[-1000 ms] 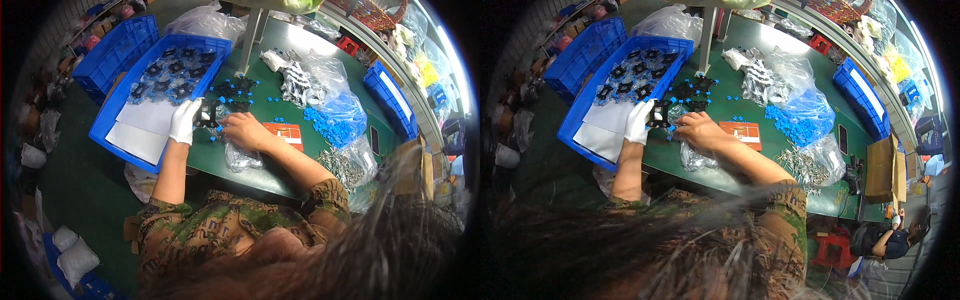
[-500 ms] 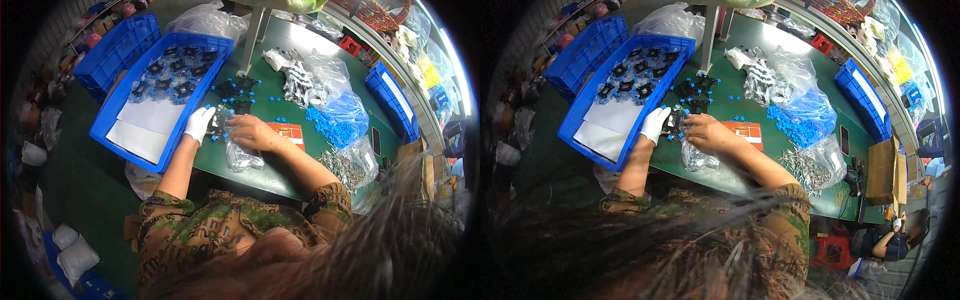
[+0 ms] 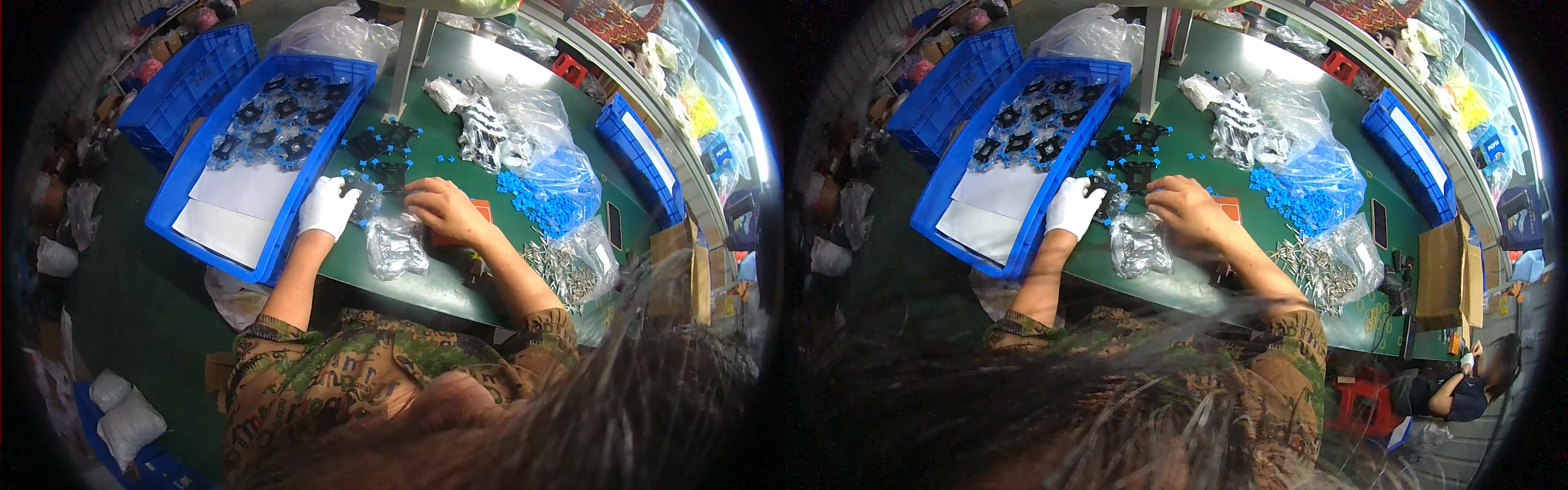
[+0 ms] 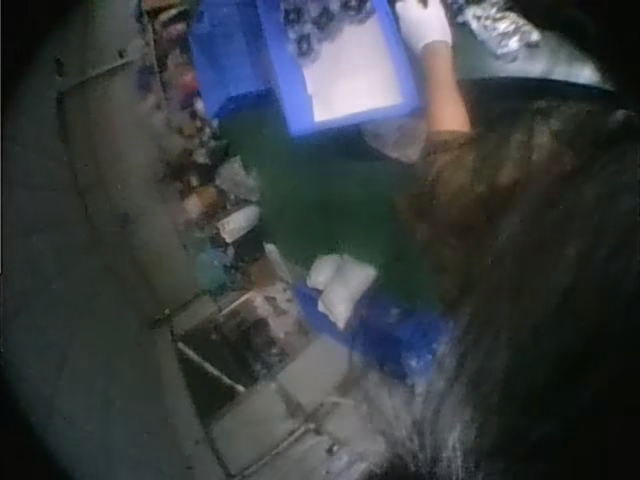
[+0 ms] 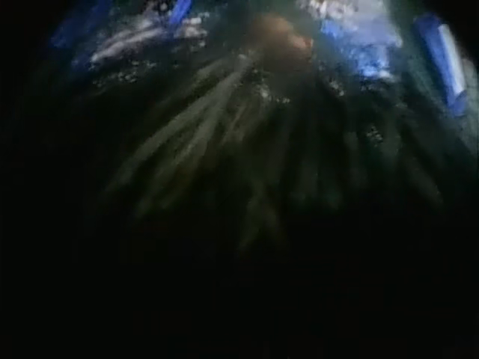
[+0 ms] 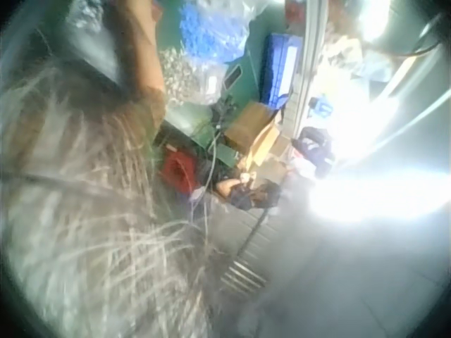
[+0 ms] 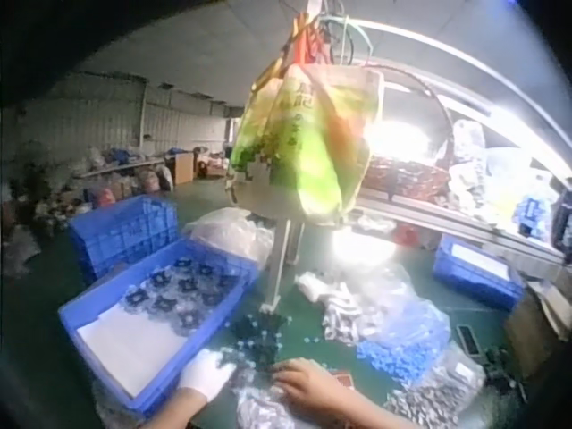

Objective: The person assembles small black plastic frames with blue plastic pieces and metal pins. They use a hammer to tap the pins into place, then place the assembled units into a blue crate. The person also handles clear plastic bags and organizes components on the green workbench.

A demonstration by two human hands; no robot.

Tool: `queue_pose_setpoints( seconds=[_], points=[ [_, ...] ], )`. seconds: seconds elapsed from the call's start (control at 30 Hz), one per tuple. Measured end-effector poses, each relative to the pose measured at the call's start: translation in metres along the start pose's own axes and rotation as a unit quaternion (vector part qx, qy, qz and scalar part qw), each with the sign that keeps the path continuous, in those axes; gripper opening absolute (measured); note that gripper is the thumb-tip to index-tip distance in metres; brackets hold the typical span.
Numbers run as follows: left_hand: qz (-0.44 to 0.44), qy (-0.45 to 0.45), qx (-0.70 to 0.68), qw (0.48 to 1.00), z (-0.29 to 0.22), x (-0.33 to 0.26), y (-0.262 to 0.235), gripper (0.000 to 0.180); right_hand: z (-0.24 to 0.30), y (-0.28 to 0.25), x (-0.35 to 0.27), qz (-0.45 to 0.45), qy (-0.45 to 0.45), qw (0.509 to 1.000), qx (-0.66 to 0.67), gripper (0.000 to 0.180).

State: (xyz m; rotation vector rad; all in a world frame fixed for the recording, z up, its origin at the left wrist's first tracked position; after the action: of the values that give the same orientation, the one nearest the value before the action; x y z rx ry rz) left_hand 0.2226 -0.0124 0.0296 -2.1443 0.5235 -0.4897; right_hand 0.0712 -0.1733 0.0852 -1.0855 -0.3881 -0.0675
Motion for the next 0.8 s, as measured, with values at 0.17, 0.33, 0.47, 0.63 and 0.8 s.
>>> queue_pose_setpoints(
  seconds=[0.17,0.33,0.47,0.63,0.8],
  points=[
    [0.017,0.002,0.077,0.997,-0.008,-0.001,-0.012,0.039,-0.007,-0.006,-0.009,-0.005,0.008,1.000,-0.022,0.019],
    [-0.065,0.067,0.067,0.993,-0.009,0.000,-0.013,0.036,-0.008,-0.004,-0.016,0.007,0.019,0.999,-0.028,0.019],
    [-0.007,0.048,0.069,0.996,-0.014,0.003,-0.012,0.032,-0.007,-0.005,-0.018,0.010,0.025,0.999,-0.031,0.019],
    [0.018,0.043,0.115,0.992,-0.013,0.006,-0.008,0.030,-0.013,-0.006,-0.011,0.008,0.024,0.999,-0.046,0.020],
    [0.048,0.026,0.092,0.994,-0.009,0.008,-0.003,0.035,-0.043,0.005,-0.001,0.009,0.087,0.995,-0.055,0.027]
  ],
)
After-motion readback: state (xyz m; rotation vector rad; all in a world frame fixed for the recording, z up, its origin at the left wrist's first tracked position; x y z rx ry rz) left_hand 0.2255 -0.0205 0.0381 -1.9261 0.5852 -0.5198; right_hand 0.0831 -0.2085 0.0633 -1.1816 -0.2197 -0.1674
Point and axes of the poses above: each hand's wrist, its own x-axis towards the middle knuckle, its own y-axis out of the palm, z = x × y, the point moved 9 cm from there along x, towards the middle knuckle, and after that the axes turned 2 degrees about y, right-handed, at the moved point
